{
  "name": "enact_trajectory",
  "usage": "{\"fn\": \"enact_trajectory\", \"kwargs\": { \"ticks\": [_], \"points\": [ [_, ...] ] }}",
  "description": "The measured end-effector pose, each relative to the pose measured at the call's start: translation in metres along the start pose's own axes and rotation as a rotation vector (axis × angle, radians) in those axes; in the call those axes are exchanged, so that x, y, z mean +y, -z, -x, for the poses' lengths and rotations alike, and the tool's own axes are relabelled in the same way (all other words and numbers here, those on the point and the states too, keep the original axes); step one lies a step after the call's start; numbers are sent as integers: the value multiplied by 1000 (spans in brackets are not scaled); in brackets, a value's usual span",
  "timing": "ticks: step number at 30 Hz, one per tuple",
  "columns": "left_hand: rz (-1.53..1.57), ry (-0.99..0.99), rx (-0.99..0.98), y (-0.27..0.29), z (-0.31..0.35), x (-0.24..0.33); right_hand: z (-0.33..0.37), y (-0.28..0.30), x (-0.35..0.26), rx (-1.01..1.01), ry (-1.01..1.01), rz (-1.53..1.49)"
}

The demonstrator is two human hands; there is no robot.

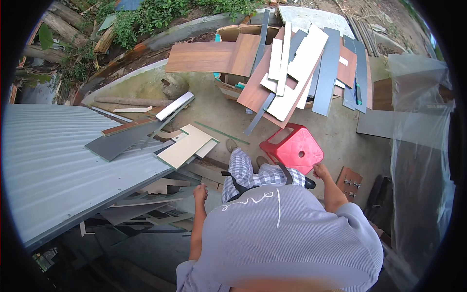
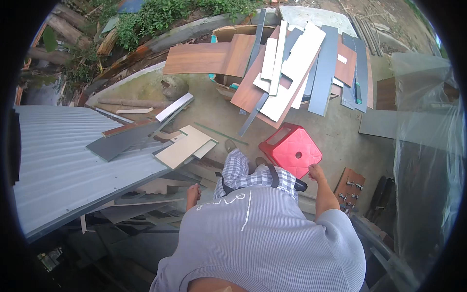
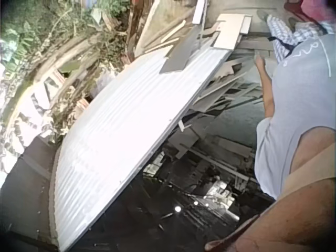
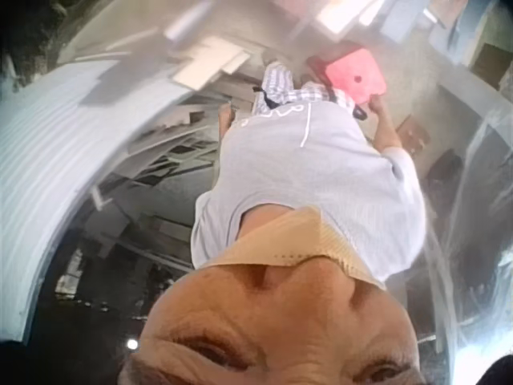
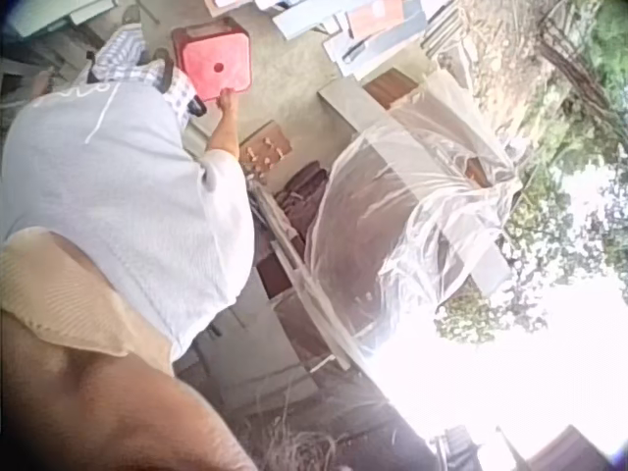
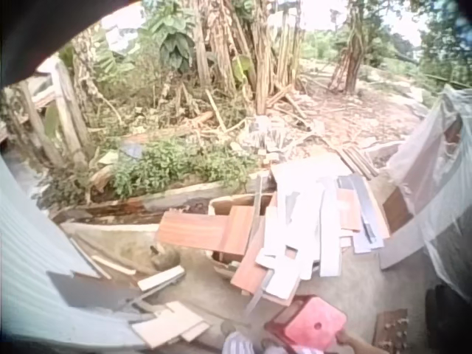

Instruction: Trimming the edges of laminate wood panels using a utility knife while seated in a workshop area.

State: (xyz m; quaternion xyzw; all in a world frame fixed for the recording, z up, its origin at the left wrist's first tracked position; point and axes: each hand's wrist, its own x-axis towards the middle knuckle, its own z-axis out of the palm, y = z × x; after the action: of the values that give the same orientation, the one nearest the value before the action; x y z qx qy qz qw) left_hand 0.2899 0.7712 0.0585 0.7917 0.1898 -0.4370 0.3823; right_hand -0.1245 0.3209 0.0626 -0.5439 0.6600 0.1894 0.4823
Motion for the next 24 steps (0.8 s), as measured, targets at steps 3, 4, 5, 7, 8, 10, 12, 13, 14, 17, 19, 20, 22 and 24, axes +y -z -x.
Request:
{"fn": "enact_trajectory", "kwargs": {
  "ticks": [3, 4, 5, 7, 8, 10, 12, 13, 14, 17, 19, 20, 22, 24],
  "points": [
    [-96, -139, -30, -4, -28, 100, 6, -30, -53, 5, 60, -3],
    [-159, -188, -56, -6, -39, 133, 8, -38, -80, 26, 120, -31],
    [-255, -263, -86, -9, -60, 163, 10, -46, -108, 32, 181, -87],
    [-385, -430, -89, -23, -86, 231, 13, -60, -172, 29, 321, -175],
    [-478, -534, -62, -35, -98, 265, 17, -64, -202, 24, 394, -208],
    [-713, -691, -127, -83, -102, 345, 9, -57, -228, 79, 509, -215],
    [-730, -790, -226, -138, -81, 413, -2, -41, -247, 85, 453, -297],
    [-717, -852, -226, -137, -83, 450, 1, -34, -281, 92, 496, -306],
    [-708, -924, -213, -146, -79, 483, 1, -25, -308, 92, 512, -322],
    [-742, -1070, -179, -191, -54, 556, 4, 12, -356, 170, 528, -357],
    [-752, -1095, -230, -222, -34, 578, 4, 36, -366, 238, 614, -430],
    [-752, -1113, -260, -234, -31, 583, 0, 41, -365, 244, 610, -434],
    [-772, -1071, -293, -254, -28, 584, -9, 51, -361, 238, 588, -480],
    [-791, -986, -317, -271, -40, 576, -20, 48, -347, 225, 508, -543]
  ]
}}
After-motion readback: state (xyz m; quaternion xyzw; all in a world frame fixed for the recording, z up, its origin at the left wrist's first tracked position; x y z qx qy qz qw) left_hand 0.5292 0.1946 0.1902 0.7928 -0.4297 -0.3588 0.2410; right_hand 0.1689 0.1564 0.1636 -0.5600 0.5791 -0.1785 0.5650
